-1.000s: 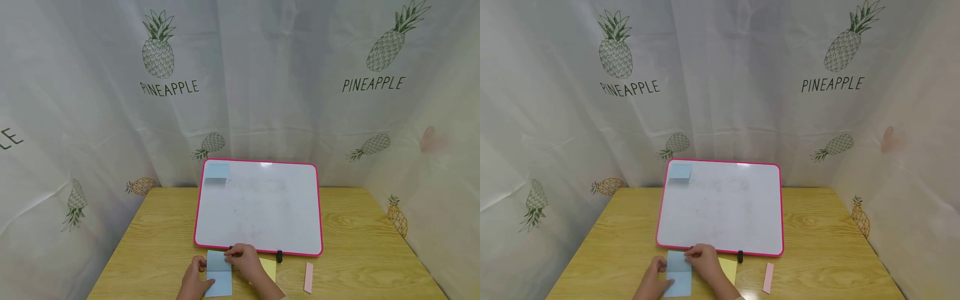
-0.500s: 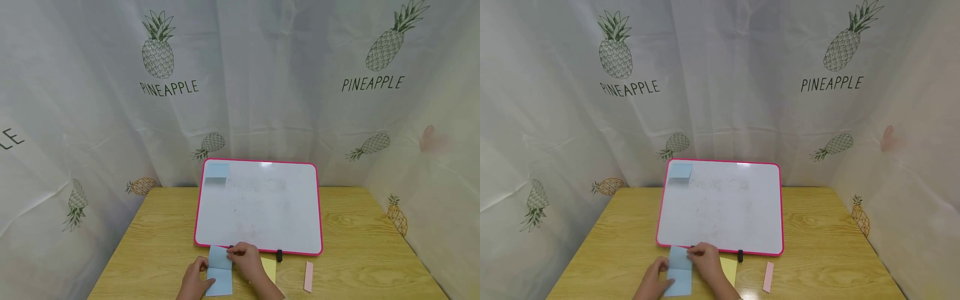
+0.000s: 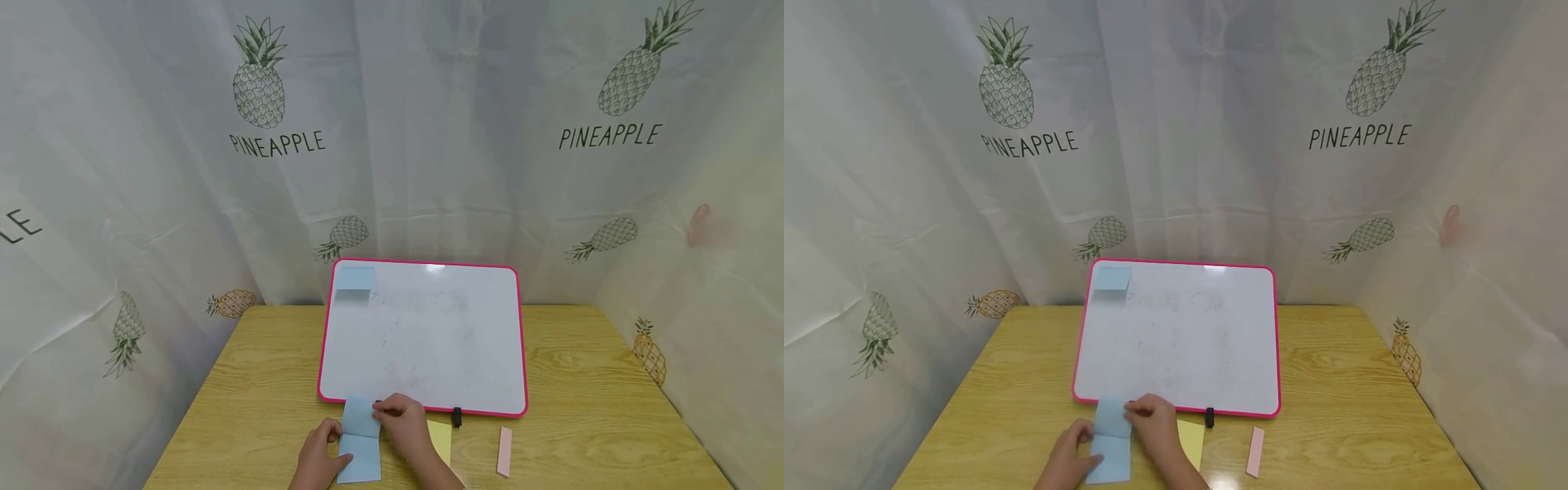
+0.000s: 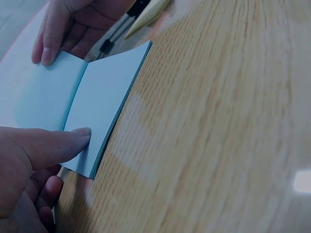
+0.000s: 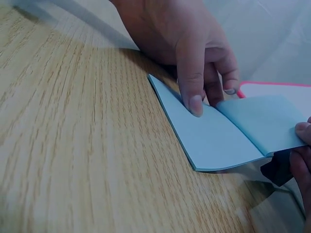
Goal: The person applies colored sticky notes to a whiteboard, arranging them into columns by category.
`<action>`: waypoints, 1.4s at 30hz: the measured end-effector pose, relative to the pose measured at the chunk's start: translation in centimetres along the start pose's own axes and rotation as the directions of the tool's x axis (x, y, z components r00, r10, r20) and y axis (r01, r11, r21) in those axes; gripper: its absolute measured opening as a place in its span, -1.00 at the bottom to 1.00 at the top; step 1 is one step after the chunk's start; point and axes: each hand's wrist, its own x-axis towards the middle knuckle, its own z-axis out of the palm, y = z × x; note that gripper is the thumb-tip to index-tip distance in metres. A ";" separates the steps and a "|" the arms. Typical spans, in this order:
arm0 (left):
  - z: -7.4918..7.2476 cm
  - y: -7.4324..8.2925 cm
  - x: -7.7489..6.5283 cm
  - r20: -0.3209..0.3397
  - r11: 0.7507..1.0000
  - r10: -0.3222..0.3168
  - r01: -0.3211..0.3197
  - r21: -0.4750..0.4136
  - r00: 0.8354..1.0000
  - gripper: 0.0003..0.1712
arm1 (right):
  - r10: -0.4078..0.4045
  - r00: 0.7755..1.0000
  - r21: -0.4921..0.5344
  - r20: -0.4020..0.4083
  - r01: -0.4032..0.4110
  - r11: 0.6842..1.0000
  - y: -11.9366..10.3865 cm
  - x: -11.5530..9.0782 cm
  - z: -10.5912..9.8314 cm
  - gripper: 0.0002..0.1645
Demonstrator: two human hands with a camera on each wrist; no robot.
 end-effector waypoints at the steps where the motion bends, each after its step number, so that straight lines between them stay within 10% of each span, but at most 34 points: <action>1: 0.0 0.0 0.0 -0.001 1.000 0.000 0.000 0.003 1.000 -0.49 | -0.003 1.000 0.009 -0.002 0.003 1.000 -0.1 0.0 0.0 -0.89; 12: 0.0 -0.2 0.1 0.006 1.000 -0.001 0.001 0.000 1.000 -0.51 | -0.004 0.999 0.024 -0.052 0.005 1.000 2.4 0.5 0.1 -0.88; 25: 0.4 -0.4 0.3 0.007 1.000 0.021 -0.021 -0.011 1.000 -0.40 | 0.031 0.997 0.052 -0.074 -0.027 0.998 -1.4 -0.6 -0.4 -0.90; 42: 0.4 -0.3 0.0 -0.015 0.999 0.042 -0.042 0.002 0.999 -0.43 | -0.002 0.993 0.074 -0.121 0.011 0.997 2.0 0.7 -0.6 -0.88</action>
